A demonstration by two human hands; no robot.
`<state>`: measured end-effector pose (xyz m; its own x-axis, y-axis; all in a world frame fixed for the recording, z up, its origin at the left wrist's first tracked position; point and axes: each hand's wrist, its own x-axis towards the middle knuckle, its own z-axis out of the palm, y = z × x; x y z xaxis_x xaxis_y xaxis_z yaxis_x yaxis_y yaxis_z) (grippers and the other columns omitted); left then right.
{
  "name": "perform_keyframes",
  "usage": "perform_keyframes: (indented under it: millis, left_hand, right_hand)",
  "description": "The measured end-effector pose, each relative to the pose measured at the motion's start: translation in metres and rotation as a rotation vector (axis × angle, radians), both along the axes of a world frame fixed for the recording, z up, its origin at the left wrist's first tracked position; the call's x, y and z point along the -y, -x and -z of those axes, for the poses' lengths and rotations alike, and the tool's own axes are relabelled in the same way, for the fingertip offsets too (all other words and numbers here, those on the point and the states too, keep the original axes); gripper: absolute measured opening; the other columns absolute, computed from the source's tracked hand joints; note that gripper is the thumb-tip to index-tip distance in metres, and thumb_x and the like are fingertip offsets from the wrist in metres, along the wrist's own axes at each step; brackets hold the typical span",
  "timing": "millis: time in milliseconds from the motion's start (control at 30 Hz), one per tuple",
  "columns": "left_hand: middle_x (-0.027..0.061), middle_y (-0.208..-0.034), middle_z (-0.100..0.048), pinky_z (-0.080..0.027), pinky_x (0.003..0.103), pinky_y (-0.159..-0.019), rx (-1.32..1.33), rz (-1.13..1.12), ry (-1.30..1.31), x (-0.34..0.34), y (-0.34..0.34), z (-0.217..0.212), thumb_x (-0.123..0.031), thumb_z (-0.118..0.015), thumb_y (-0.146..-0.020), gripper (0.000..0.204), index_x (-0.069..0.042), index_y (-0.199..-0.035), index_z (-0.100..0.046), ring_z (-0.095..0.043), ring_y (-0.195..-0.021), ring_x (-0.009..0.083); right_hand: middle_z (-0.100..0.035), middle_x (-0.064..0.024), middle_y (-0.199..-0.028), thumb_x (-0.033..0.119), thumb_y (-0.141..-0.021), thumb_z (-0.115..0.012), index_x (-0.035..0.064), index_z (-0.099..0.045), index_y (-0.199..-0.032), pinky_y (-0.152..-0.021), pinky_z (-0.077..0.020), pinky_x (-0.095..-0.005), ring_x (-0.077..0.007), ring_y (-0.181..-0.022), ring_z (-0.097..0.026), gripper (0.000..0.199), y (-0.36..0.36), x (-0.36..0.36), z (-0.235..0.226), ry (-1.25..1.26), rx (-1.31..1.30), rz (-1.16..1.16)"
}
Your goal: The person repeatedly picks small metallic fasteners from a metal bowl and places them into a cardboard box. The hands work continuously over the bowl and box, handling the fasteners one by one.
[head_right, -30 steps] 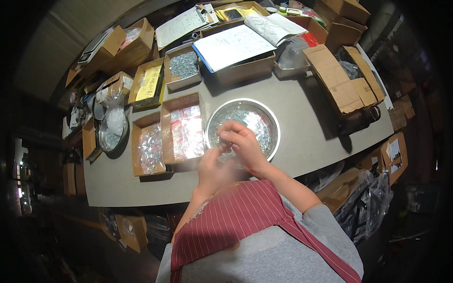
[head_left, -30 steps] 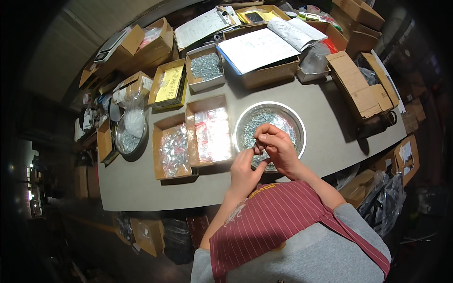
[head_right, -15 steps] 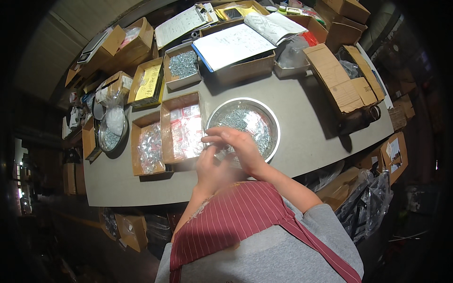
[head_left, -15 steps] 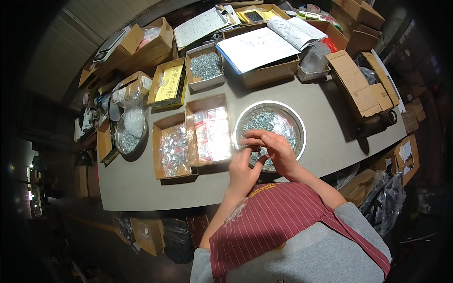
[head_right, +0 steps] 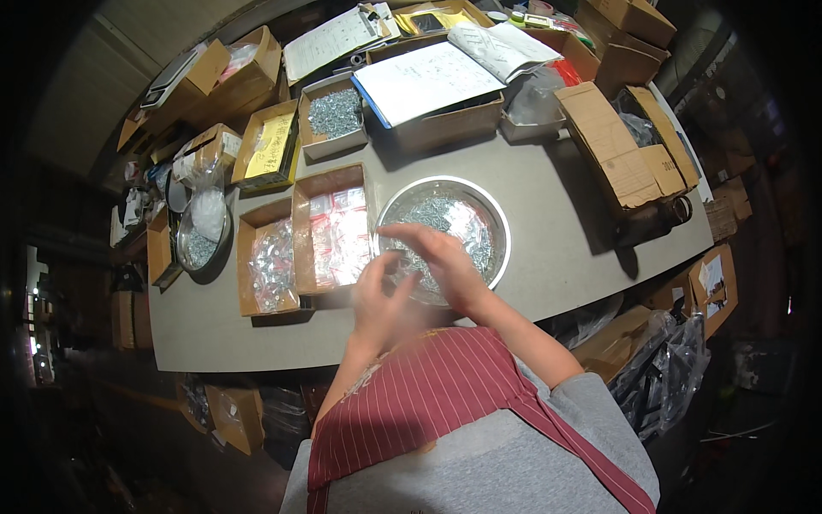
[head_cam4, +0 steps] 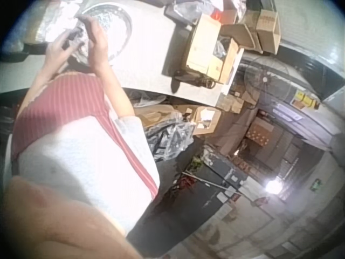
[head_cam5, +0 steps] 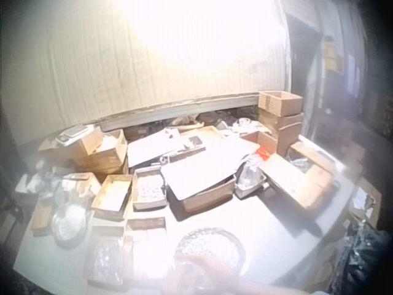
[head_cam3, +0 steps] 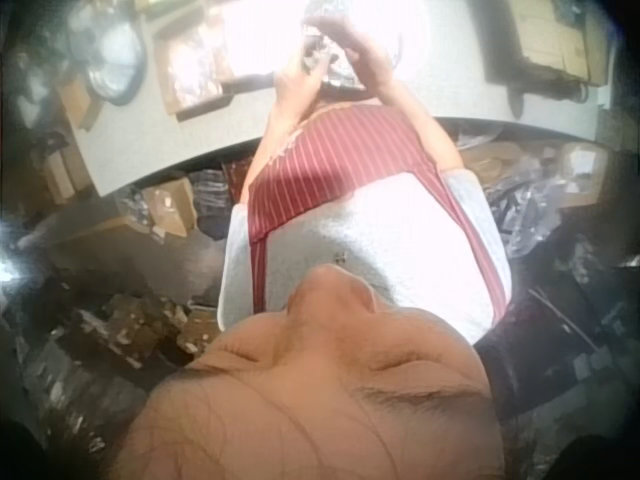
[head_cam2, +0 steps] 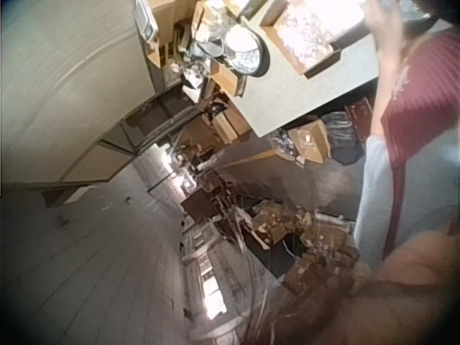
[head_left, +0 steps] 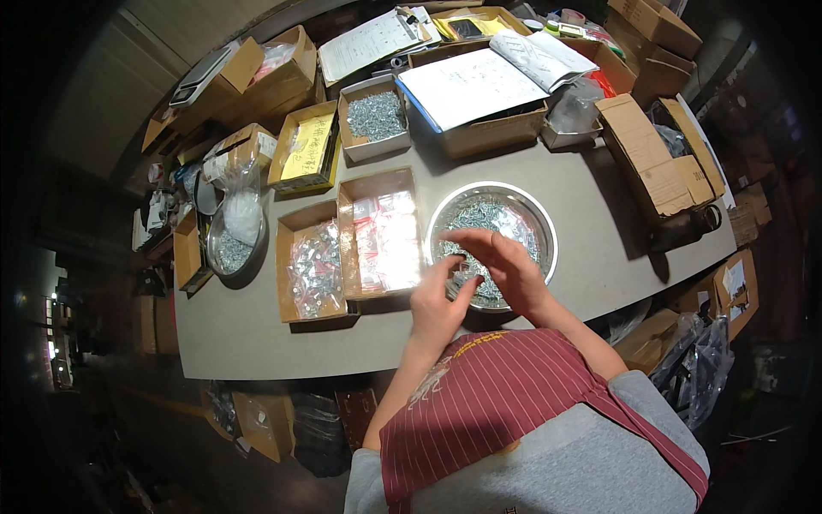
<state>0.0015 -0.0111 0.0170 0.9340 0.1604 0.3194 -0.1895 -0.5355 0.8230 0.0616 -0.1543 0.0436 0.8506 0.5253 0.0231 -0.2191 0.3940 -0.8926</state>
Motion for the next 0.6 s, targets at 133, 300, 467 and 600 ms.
perform_keyframes:
  millis: [133,300,467,600]
  left_hand:
    - [0.0130,-0.097,-0.070,-0.053,0.034,-0.076,0.005,-0.064,0.073,-0.020,-0.003,0.007,-0.012,-0.079,-0.082,0.035,-0.003,-0.113,-0.066,-0.067,-0.087,0.0238]
    - [0.0113,-0.100,-0.071,-0.052,0.030,-0.080,-0.271,0.018,0.811,-0.036,-0.003,0.004,-0.014,-0.073,-0.088,0.037,0.002,-0.120,-0.063,-0.069,-0.094,0.0199]
    - [0.0141,-0.100,-0.071,-0.053,0.030,-0.081,-0.371,0.223,1.245,-0.050,0.001,-0.008,-0.022,-0.068,-0.092,0.044,0.007,-0.124,-0.060,-0.069,-0.095,0.0231]
    - [0.0151,-0.100,-0.071,-0.053,0.030,-0.080,-0.313,0.405,1.389,-0.058,0.006,-0.008,-0.026,-0.069,-0.092,0.050,0.008,-0.126,-0.058,-0.069,-0.096,0.0254]
  right_hand:
    - [-0.067,-0.0126,-0.111,0.017,-0.090,-0.063,0.0040,-0.067,-0.116,-0.091,-0.0499,-0.0379,-0.0237,-0.103,-0.064,0.029,-0.017,0.008,0.020,0.500,0.245,0.135]
    - [-0.065,-0.0168,-0.095,0.015,-0.076,-0.071,0.0019,-0.069,-0.104,-0.079,-0.0536,-0.0424,-0.0343,-0.086,-0.065,0.031,-0.018,0.017,0.088,1.357,0.920,-0.301]
    - [-0.066,-0.0155,-0.084,0.007,-0.070,-0.066,0.0042,-0.068,-0.089,-0.075,-0.0531,-0.0457,-0.0365,-0.084,-0.066,0.019,-0.012,0.014,0.109,1.328,0.967,-0.299]
    - [-0.069,-0.0189,-0.082,0.011,-0.071,-0.067,0.0036,-0.071,-0.087,-0.074,-0.0540,-0.0471,-0.0375,-0.082,-0.068,0.019,-0.018,0.014,0.084,1.319,0.824,-0.379]
